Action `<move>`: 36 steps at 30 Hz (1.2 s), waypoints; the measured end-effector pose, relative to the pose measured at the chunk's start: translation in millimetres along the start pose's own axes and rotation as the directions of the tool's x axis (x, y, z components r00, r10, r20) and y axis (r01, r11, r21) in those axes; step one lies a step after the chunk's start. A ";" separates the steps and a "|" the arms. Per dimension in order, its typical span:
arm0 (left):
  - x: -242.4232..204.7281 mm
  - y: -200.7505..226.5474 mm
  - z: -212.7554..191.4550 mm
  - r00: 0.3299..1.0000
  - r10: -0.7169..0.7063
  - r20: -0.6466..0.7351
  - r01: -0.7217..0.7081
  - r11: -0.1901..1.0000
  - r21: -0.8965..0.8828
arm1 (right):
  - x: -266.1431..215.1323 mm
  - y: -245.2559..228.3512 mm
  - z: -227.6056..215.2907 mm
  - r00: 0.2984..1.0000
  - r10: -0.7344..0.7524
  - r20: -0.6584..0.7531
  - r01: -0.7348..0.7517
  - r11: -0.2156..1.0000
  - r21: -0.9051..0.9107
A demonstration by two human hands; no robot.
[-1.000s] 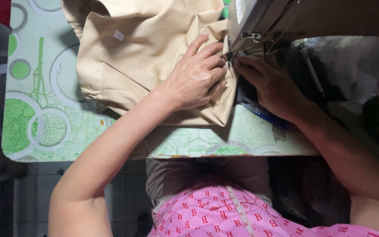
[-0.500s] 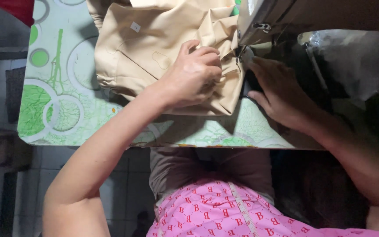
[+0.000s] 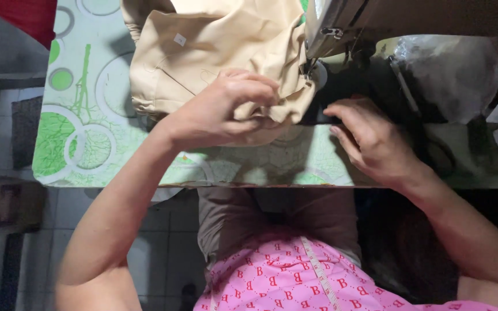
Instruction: Measuring a piece of beige fabric with a tape measure and aligning it under a sewing machine needle for stitching.
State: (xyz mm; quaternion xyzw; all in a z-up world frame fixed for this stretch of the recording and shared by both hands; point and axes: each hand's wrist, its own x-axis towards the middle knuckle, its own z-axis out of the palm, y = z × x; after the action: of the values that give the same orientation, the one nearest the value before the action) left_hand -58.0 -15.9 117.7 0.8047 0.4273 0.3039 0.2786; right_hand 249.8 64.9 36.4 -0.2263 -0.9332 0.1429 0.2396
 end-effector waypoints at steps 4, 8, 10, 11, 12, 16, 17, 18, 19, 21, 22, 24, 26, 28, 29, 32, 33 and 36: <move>-21.5 -2.3 -13.8 0.989 -0.142 -0.030 0.134 0.973 -0.189 | -8.2 -12.9 2.1 1.000 0.014 0.018 -0.015 0.996 0.089; -28.7 -9.7 -12.5 0.964 -0.234 -0.127 0.210 0.961 -0.181 | -1.0 -33.5 2.5 0.980 -0.189 0.068 0.179 0.975 0.135; -27.2 -10.3 -12.3 0.956 -0.249 -0.156 0.222 0.960 -0.170 | 7.6 -50.0 6.1 0.967 -0.242 0.073 0.231 0.963 0.141; -25.8 -8.1 -13.8 0.960 -0.174 -0.218 0.147 0.980 -0.136 | 13.3 -59.8 8.7 0.956 -0.291 0.045 0.283 0.950 0.132; -24.4 -6.0 -15.3 0.956 -0.097 -0.277 0.072 0.993 -0.098 | 19.0 -69.6 11.3 0.941 -0.339 0.018 0.334 0.935 0.123; -21.4 5.2 -6.2 0.946 -0.145 -0.290 0.052 0.950 -0.307 | 59.1 -78.1 35.6 0.890 -0.457 0.011 0.457 0.890 0.008; -21.3 10.4 -0.8 0.950 -0.148 -0.274 0.058 0.949 -0.311 | 79.4 -89.2 30.3 0.878 -0.472 -0.082 0.465 0.880 -0.095; -21.1 15.3 4.6 0.954 -0.151 -0.259 0.065 0.947 -0.315 | 99.7 -100.2 24.9 0.853 -0.493 -0.171 0.460 0.866 -0.196; -22.6 11.7 5.2 0.955 -0.153 -0.254 0.068 0.947 -0.315 | 102.7 -88.3 45.5 0.855 -0.489 -0.174 0.457 0.868 -0.195; -26.0 3.8 4.6 0.939 -0.107 -0.328 0.100 0.994 -0.037 | 111.6 -64.5 87.4 0.871 -0.435 -0.228 0.378 0.890 -0.253; -31.4 5.6 6.7 0.938 -0.106 -0.329 0.101 0.994 -0.032 | 95.2 -65.7 87.9 0.869 -0.437 -0.232 0.380 0.890 -0.253; -41.7 7.6 10.9 0.949 -0.143 -0.280 0.142 0.990 -0.024 | 63.9 -66.4 89.5 0.891 -0.454 0.019 0.454 0.890 -0.031; -44.6 17.9 20.2 0.959 -0.136 -0.248 0.139 0.990 -0.005 | 48.3 -68.6 51.6 0.920 -0.385 0.077 0.362 0.908 0.211; -46.5 19.5 32.9 0.968 -0.127 -0.219 0.132 0.991 0.010 | 39.4 -59.2 21.8 0.932 -0.327 0.156 0.234 0.871 0.431; -48.1 16.7 41.5 0.974 -0.041 -0.222 0.086 0.976 0.199 | 37.3 -49.7 11.7 0.974 -0.214 0.074 0.179 0.927 0.328; -46.3 11.0 66.2 0.969 0.127 -0.213 -0.003 0.864 0.503 | 41.8 -23.8 -2.0 0.991 -0.129 0.017 0.125 0.979 0.162; -43.5 9.3 74.1 0.956 0.213 -0.203 -0.043 0.784 0.620 | 45.0 -15.0 -4.5 0.987 -0.150 0.050 0.145 0.985 0.094; -35.6 4.3 109.5 0.943 0.311 -0.119 -0.132 0.677 0.725 | 63.6 -10.5 3.2 0.944 -0.255 0.210 0.230 0.963 0.137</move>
State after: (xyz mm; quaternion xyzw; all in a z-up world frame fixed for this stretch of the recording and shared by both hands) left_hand 7.8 -69.1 39.5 0.8539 0.4390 0.2405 -0.1426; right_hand 194.7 86.5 62.0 -0.0782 -0.9658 0.1884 0.1602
